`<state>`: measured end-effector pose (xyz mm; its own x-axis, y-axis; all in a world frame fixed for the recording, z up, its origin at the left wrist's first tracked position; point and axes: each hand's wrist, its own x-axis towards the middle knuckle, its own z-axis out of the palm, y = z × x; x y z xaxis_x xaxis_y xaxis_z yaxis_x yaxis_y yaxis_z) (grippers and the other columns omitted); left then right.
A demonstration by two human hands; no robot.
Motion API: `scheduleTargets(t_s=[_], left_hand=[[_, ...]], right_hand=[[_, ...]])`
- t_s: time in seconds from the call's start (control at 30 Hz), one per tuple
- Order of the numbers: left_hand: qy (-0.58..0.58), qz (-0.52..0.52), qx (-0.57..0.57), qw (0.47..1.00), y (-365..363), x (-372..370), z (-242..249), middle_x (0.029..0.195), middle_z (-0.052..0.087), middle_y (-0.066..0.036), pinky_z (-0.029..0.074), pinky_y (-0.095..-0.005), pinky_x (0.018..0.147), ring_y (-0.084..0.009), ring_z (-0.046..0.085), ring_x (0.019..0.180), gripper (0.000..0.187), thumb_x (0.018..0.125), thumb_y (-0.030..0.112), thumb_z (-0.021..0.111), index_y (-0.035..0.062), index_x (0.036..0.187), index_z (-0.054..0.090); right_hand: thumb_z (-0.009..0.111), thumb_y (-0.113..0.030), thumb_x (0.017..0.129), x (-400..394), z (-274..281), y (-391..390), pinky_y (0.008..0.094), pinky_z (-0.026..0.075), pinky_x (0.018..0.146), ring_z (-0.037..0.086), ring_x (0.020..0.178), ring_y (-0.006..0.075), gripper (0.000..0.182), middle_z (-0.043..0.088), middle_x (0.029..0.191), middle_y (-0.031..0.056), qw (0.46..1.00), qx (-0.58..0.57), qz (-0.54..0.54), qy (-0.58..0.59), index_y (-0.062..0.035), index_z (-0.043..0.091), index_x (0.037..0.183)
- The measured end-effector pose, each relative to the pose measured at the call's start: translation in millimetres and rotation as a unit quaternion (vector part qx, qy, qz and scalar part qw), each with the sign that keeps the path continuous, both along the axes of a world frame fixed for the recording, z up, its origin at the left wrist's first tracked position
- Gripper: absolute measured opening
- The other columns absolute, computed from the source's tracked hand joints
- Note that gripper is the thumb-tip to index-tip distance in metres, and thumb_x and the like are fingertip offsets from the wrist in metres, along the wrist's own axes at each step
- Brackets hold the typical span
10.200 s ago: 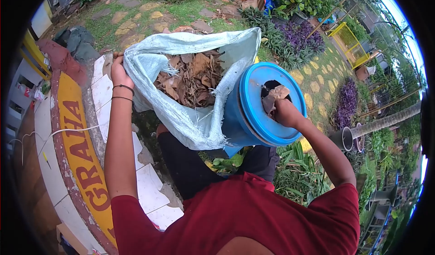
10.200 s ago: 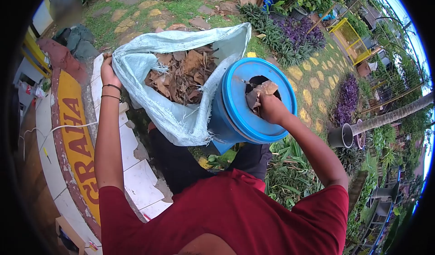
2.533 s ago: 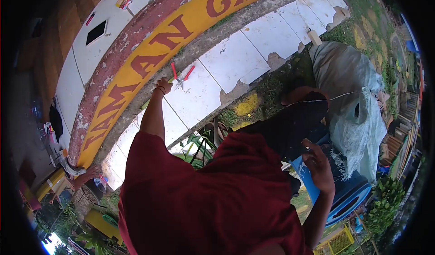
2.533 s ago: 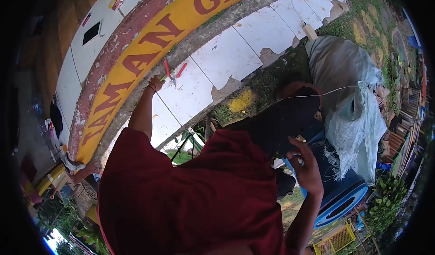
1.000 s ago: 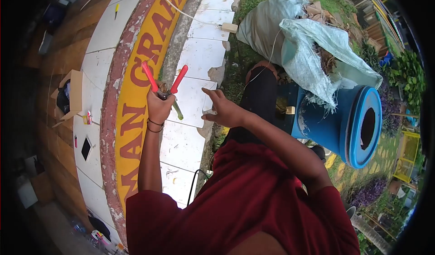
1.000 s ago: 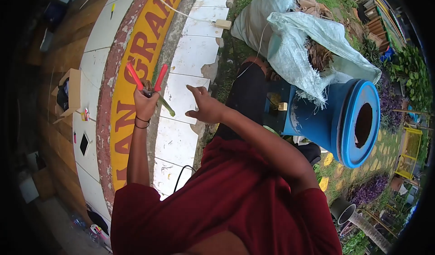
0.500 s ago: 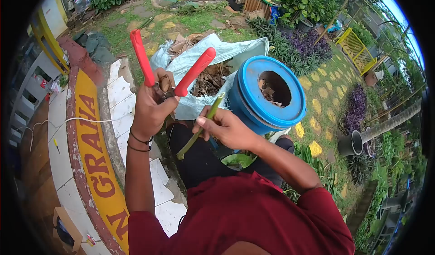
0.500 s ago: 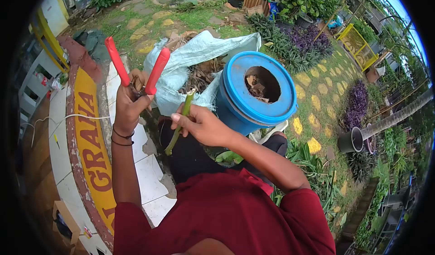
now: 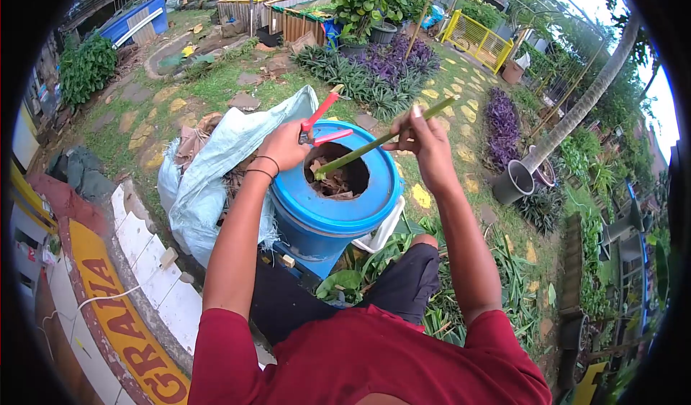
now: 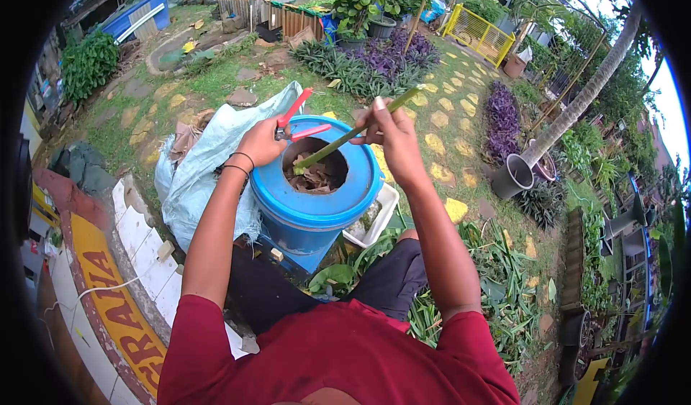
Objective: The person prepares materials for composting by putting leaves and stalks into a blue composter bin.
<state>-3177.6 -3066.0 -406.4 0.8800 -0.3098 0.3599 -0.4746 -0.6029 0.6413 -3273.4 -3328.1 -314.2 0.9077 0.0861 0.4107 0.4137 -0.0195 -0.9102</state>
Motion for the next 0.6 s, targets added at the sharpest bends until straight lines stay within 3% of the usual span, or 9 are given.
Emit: scheduleTargets(t_s=[0.07,0.1,0.13,0.2,0.27,0.33,0.4,0.47,0.6], left_hand=[[-0.02,0.041,-0.042,0.998,-4.2,-0.8,-14.6,0.081,0.062,-0.016,0.048,-0.041,0.072,-0.0334,0.062,0.078,0.02,0.074,0.012,0.062,0.0074,0.094,0.06],[-0.038,0.059,-0.037,0.997,-6.5,-5.9,-14.1,0.078,0.062,-0.013,0.048,-0.0381,0.07,-0.0275,0.062,0.074,0.02,0.074,0.012,0.063,0.0064,0.093,0.06],[-0.039,0.057,-0.036,0.997,-9.1,-8.5,-12.9,0.078,0.062,-0.013,0.048,-0.0381,0.07,-0.0275,0.062,0.074,0.02,0.074,0.012,0.063,0.0064,0.093,0.06],[0.036,0.056,-0.097,0.993,-4.1,-12.7,-10.4,0.077,0.061,-0.01,0.048,-0.0343,0.068,-0.02,0.06,0.072,0.02,0.075,0.011,0.065,0.0043,0.093,0.059],[-0.004,0.062,-0.147,0.987,-2.8,-2.9,-29.7,0.077,0.06,-0.007,0.047,-0.0312,0.068,-0.015,0.057,0.072,0.021,0.075,0.009,0.066,0.0022,0.093,0.058],[-0.031,0.054,-0.201,0.978,0.9,-5.1,-32.4,0.078,0.06,-0.007,0.048,-0.0316,0.07,-0.0161,0.058,0.072,0.022,0.075,0.007,0.066,0.0016,0.094,0.057],[-0.005,0.076,-0.192,0.978,0.3,-1.1,-33.5,0.078,0.06,-0.007,0.048,-0.0315,0.07,-0.0158,0.057,0.071,0.022,0.075,0.007,0.066,0.0022,0.095,0.057],[-0.052,0.089,-0.197,0.975,-2.8,-2.4,-38.9,0.074,0.061,-0.012,0.049,-0.0369,0.066,-0.0253,0.061,0.065,0.021,0.074,0.011,0.067,0.0041,0.092,0.058],[-0.051,0.097,-0.169,0.98,-4.0,-11.7,-26.0,0.072,0.06,-0.012,0.049,-0.0375,0.064,-0.0264,0.06,0.064,0.02,0.074,0.011,0.066,0.0038,0.092,0.058]], right_hand=[[0.047,-0.034,0.104,23.6,-50.9,29.1,0.0291,0.054,0.073,0.06,0.077,0.0119,0.03,0.063,0.09,0.0049,0.988,-0.133,0.025,0.079,-0.0052,0.056,0.101],[0.054,-0.035,0.102,36.1,-79.6,40.3,0.0274,0.051,0.064,0.06,0.071,0.0105,0.033,0.063,0.088,0.0032,0.98,-0.152,0.091,0.095,-0.0023,0.059,0.105],[0.057,-0.034,0.1,44.5,-101.6,50.0,0.0314,0.049,0.062,0.062,0.07,0.013,0.033,0.065,0.084,0.0056,0.965,-0.199,0.112,0.127,-0.0012,0.061,0.101],[0.061,-0.034,0.097,50.2,-104.8,59.2,0.0368,0.05,0.066,0.063,0.07,0.0153,0.034,0.065,0.077,0.0091,0.916,-0.391,0.092,-0.011,0.0,0.063,0.094],[0.06,-0.033,0.097,56.9,-92.7,59.9,0.0357,0.05,0.067,0.063,0.071,0.0146,0.033,0.067,0.08,0.0083,0.87,-0.477,0.117,-0.037,-0.0004,0.064,0.098],[0.06,-0.035,0.098,46.5,-61.0,55.0,0.0354,0.051,0.07,0.063,0.072,0.0148,0.036,0.068,0.084,0.0079,0.914,-0.357,0.184,0.047,0.0005,0.065,0.1],[0.058,-0.038,0.099,24.4,-10.1,50.0,0.0345,0.051,0.072,0.062,0.073,0.0141,0.041,0.068,0.086,0.0073,0.937,-0.319,0.132,0.05,0.002,0.064,0.1],[0.054,-0.042,0.1,32.1,28.5,31.8,0.0319,0.051,0.072,0.061,0.074,0.013,0.046,0.067,0.086,0.0073,0.966,-0.215,0.141,0.019,0.0022,0.064,0.097],[0.052,-0.045,0.101,50.1,-5.4,24.0,0.0282,0.05,0.071,0.062,0.072,0.0129,0.047,0.069,0.086,0.0074,0.964,-0.22,0.123,0.086,-0.0001,0.064,0.091]])
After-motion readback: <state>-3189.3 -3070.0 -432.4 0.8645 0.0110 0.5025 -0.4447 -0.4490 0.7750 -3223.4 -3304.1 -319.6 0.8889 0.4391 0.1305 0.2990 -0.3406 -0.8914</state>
